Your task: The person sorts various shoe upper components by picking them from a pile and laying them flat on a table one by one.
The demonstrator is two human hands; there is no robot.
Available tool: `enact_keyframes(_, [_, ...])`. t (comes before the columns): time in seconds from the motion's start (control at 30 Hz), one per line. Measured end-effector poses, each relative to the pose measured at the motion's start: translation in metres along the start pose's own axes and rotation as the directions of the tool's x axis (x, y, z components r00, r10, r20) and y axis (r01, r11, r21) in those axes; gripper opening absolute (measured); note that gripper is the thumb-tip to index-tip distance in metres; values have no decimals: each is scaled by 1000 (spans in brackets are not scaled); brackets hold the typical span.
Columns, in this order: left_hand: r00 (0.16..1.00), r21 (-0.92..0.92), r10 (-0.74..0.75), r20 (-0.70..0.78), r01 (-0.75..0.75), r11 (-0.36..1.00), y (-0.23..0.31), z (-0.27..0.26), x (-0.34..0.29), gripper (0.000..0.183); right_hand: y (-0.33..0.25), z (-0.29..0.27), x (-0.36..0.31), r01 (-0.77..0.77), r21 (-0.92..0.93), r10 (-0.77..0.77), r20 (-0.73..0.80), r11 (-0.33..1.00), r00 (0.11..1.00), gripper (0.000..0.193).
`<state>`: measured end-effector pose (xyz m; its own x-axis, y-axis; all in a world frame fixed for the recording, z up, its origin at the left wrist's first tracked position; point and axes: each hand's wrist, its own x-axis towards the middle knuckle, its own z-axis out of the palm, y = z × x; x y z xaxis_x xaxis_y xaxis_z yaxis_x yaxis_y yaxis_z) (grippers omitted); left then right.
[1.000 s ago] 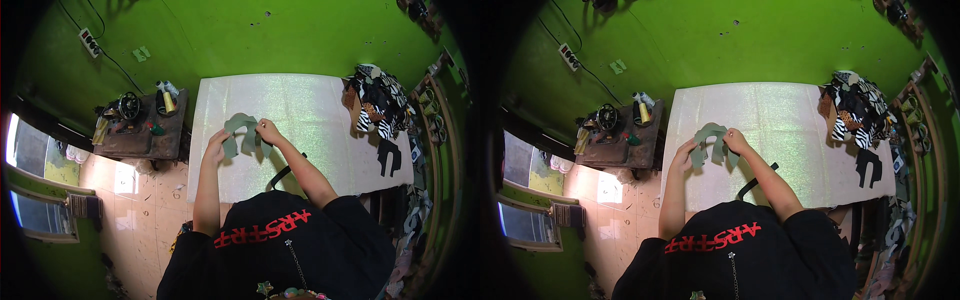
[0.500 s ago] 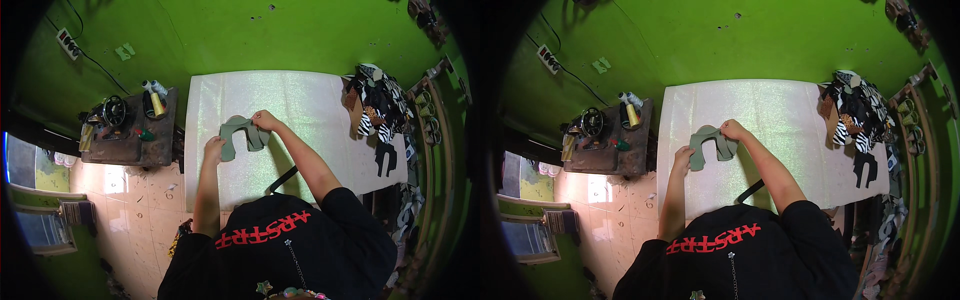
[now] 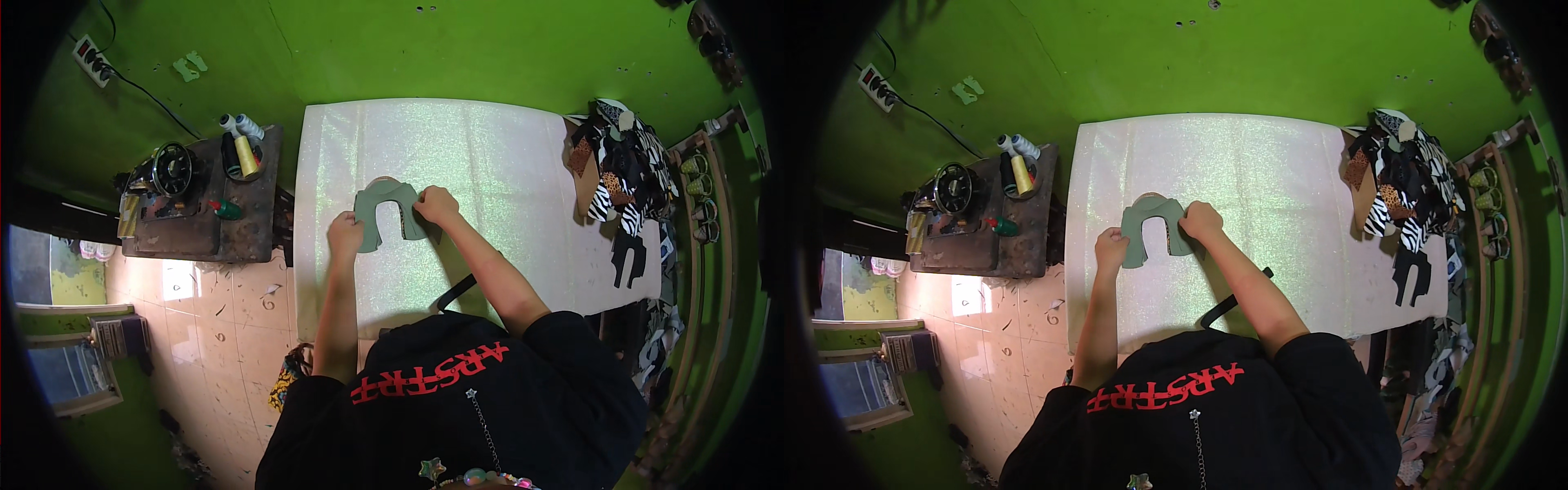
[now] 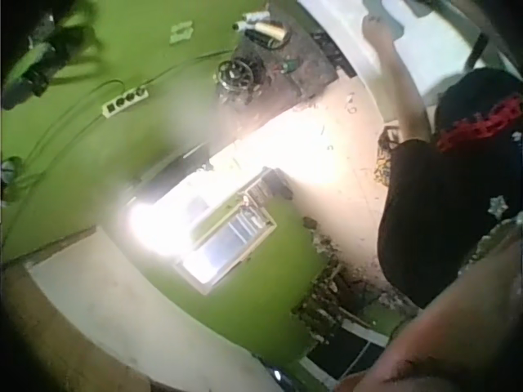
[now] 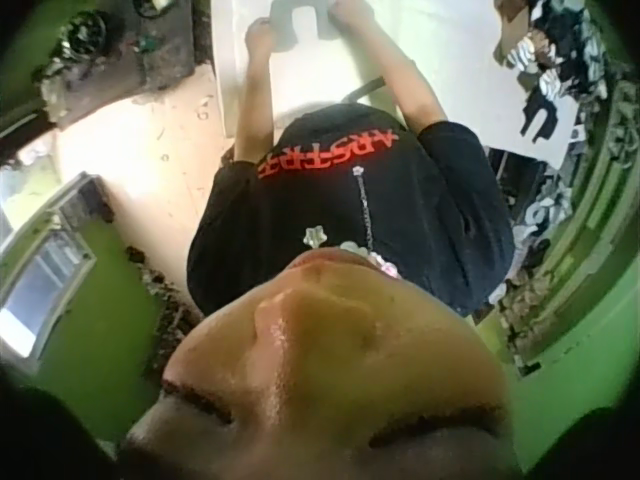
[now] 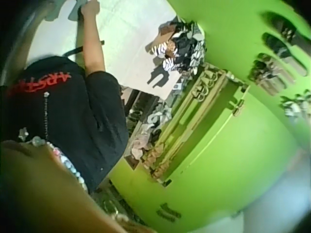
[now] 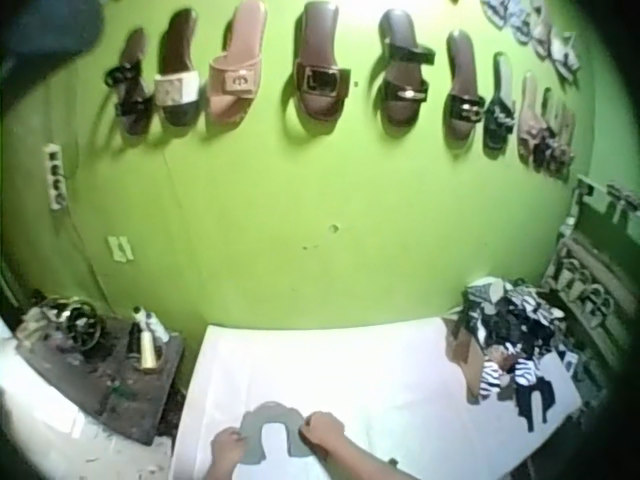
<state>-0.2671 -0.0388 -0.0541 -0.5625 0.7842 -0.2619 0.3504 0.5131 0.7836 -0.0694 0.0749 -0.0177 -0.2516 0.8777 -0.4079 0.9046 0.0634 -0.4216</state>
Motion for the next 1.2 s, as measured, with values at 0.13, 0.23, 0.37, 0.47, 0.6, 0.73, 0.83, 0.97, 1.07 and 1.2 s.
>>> enact_keyframes(0.13, [999,24,42,-26,-42,999,-4,-4,3,26,-4,-5,-4,-41,58,42,-12,998,999,29])
enact_keyframes(0.23, [1000,-47,-10,3,10,999,3,-8,4,27,-1,-10,-4,-54,150,58,-19,987,998,29])
enact_keyframes(0.37, [998,-176,-38,44,45,983,-13,-7,19,27,-1,-14,-2,-51,248,44,35,967,998,30])
enact_keyframes(0.47, [997,-190,-65,49,73,979,-17,-3,23,26,4,-8,-1,-52,290,32,73,956,997,28])
enact_keyframes(0.6, [999,-84,-33,-9,32,996,-13,6,16,24,5,4,-8,-70,186,68,18,980,998,27])
enact_keyframes(0.73, [999,-82,23,-28,-25,996,-9,2,14,25,1,1,-11,-73,205,72,15,976,997,28])
enact_keyframes(0.83, [998,-67,21,-57,-25,997,-4,0,8,29,-3,-3,-16,-57,168,50,43,984,998,37])
enact_keyframes(0.97, [934,243,233,-270,-168,955,12,6,-8,35,-6,-6,-22,-106,182,116,-47,978,992,48])
enact_keyframes(1.07, [929,223,316,-192,-272,936,29,12,-21,40,-1,-12,-19,-55,425,57,8,904,998,46])
enact_keyframes(1.2, [918,-379,171,359,-24,925,53,18,-35,43,-4,-12,-12,-61,844,-113,142,533,983,33])
